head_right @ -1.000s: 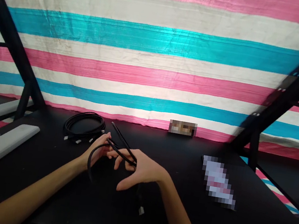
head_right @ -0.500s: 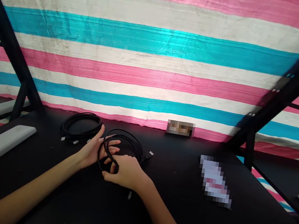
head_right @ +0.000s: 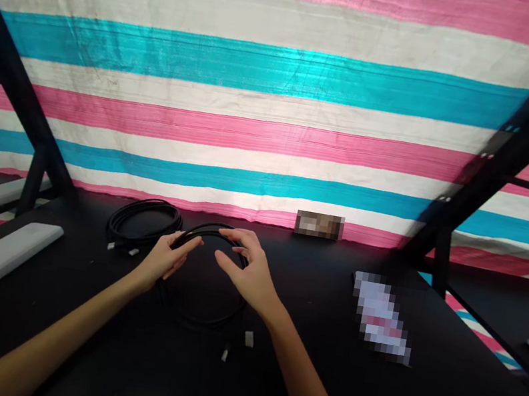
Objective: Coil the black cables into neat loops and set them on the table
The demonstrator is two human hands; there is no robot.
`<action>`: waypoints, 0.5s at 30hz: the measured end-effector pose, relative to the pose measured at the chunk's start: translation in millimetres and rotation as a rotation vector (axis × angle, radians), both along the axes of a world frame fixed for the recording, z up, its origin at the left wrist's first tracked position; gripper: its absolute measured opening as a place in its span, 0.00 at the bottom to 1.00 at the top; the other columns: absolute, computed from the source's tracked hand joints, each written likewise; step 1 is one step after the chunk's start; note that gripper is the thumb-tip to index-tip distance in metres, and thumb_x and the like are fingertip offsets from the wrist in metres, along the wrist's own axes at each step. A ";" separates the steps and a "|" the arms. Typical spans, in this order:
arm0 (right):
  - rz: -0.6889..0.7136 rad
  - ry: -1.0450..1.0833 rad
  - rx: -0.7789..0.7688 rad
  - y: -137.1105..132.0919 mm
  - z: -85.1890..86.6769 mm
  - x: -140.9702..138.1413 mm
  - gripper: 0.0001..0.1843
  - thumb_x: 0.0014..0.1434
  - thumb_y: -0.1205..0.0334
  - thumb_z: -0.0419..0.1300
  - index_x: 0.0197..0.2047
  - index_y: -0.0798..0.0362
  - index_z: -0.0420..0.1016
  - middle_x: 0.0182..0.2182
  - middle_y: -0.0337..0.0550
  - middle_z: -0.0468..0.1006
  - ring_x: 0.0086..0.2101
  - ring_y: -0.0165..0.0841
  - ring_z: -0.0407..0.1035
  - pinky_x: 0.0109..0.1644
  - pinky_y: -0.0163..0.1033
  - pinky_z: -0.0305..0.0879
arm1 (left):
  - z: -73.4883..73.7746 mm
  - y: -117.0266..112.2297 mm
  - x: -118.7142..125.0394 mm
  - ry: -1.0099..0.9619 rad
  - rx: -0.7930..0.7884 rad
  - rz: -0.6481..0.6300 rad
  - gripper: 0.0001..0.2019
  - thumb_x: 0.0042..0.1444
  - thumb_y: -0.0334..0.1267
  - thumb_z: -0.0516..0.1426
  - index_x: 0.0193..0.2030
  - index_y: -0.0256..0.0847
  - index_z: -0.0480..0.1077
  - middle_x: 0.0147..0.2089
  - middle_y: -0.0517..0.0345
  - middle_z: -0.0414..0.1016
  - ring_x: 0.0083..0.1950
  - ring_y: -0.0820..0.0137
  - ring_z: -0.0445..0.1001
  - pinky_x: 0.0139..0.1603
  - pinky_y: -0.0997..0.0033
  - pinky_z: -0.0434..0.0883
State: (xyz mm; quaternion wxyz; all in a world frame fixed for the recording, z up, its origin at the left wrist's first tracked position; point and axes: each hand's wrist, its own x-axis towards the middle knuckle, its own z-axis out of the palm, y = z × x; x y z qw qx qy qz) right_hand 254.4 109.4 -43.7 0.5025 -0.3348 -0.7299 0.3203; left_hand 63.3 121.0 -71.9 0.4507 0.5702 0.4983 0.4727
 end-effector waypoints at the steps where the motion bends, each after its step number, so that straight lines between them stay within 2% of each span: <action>1: -0.016 0.049 -0.027 1.5 -0.1 0.8 0.15 0.53 0.60 0.60 0.45 0.49 0.73 0.45 0.47 0.71 0.45 0.36 0.66 0.41 0.38 0.66 | -1.3 0.6 0.0 0.043 0.027 0.030 0.17 0.50 0.52 0.56 0.32 0.38 0.67 0.12 0.72 0.51 0.10 0.81 0.49 0.09 0.81 0.46; 3: -0.061 0.098 -0.070 4.3 -0.4 2.5 0.13 0.52 0.58 0.61 0.41 0.52 0.74 0.39 0.47 0.73 0.38 0.34 0.68 0.30 0.33 0.64 | -2.9 1.7 -0.7 0.124 0.087 0.088 0.16 0.49 0.51 0.57 0.27 0.39 0.63 0.13 0.71 0.53 0.11 0.81 0.51 0.11 0.80 0.47; 5: -0.190 0.115 -0.075 7.3 -1.0 4.8 0.13 0.50 0.55 0.62 0.38 0.53 0.75 0.35 0.47 0.73 0.34 0.33 0.67 0.23 0.31 0.60 | -2.6 2.2 -2.1 0.179 0.129 0.098 0.17 0.48 0.49 0.58 0.24 0.39 0.59 0.15 0.70 0.53 0.11 0.82 0.52 0.11 0.80 0.47; 7: -0.341 0.115 -0.066 10.9 -3.0 6.6 0.18 0.48 0.54 0.63 0.41 0.53 0.74 0.36 0.47 0.74 0.36 0.34 0.67 0.24 0.31 0.60 | -1.1 1.3 -3.0 0.189 0.140 0.047 0.17 0.49 0.48 0.57 0.23 0.40 0.56 0.15 0.70 0.52 0.11 0.82 0.51 0.12 0.79 0.47; 8: -0.365 0.109 -0.087 12.5 -4.8 6.9 0.21 0.46 0.54 0.65 0.43 0.53 0.74 0.38 0.47 0.74 0.38 0.35 0.68 0.27 0.32 0.63 | -0.4 0.3 -2.8 0.178 0.138 0.010 0.17 0.49 0.48 0.57 0.23 0.41 0.55 0.15 0.71 0.51 0.11 0.82 0.51 0.12 0.79 0.47; 10: -0.284 0.113 -0.208 14.3 -9.1 5.6 0.26 0.43 0.54 0.67 0.46 0.52 0.72 0.39 0.46 0.74 0.40 0.36 0.69 0.32 0.34 0.66 | 0.1 -2.7 -0.8 0.133 0.115 -0.055 0.17 0.50 0.48 0.57 0.23 0.41 0.54 0.14 0.71 0.51 0.11 0.81 0.51 0.12 0.79 0.47; 12: -0.113 0.120 -0.406 13.9 -12.8 2.5 0.24 0.44 0.53 0.66 0.45 0.53 0.71 0.34 0.44 0.75 0.32 0.33 0.72 0.28 0.33 0.67 | -0.8 -5.9 3.1 0.069 0.074 -0.073 0.17 0.50 0.47 0.57 0.23 0.41 0.54 0.14 0.72 0.50 0.11 0.81 0.50 0.13 0.79 0.46; 13: -0.047 0.133 -0.498 12.9 -13.8 0.9 0.21 0.46 0.52 0.65 0.42 0.54 0.72 0.29 0.41 0.74 0.24 0.29 0.70 0.22 0.30 0.64 | -1.6 -7.3 5.3 0.035 0.050 -0.069 0.17 0.50 0.47 0.57 0.23 0.41 0.54 0.13 0.72 0.50 0.11 0.81 0.50 0.13 0.79 0.45; 15: 0.021 0.194 -0.644 10.5 -13.4 -1.6 0.17 0.50 0.49 0.61 0.35 0.55 0.71 0.16 0.32 0.66 0.11 0.20 0.55 0.11 0.26 0.49 | -2.9 -9.1 9.2 -0.042 -0.006 -0.059 0.18 0.49 0.45 0.58 0.21 0.41 0.54 0.12 0.72 0.50 0.12 0.82 0.49 0.15 0.78 0.45</action>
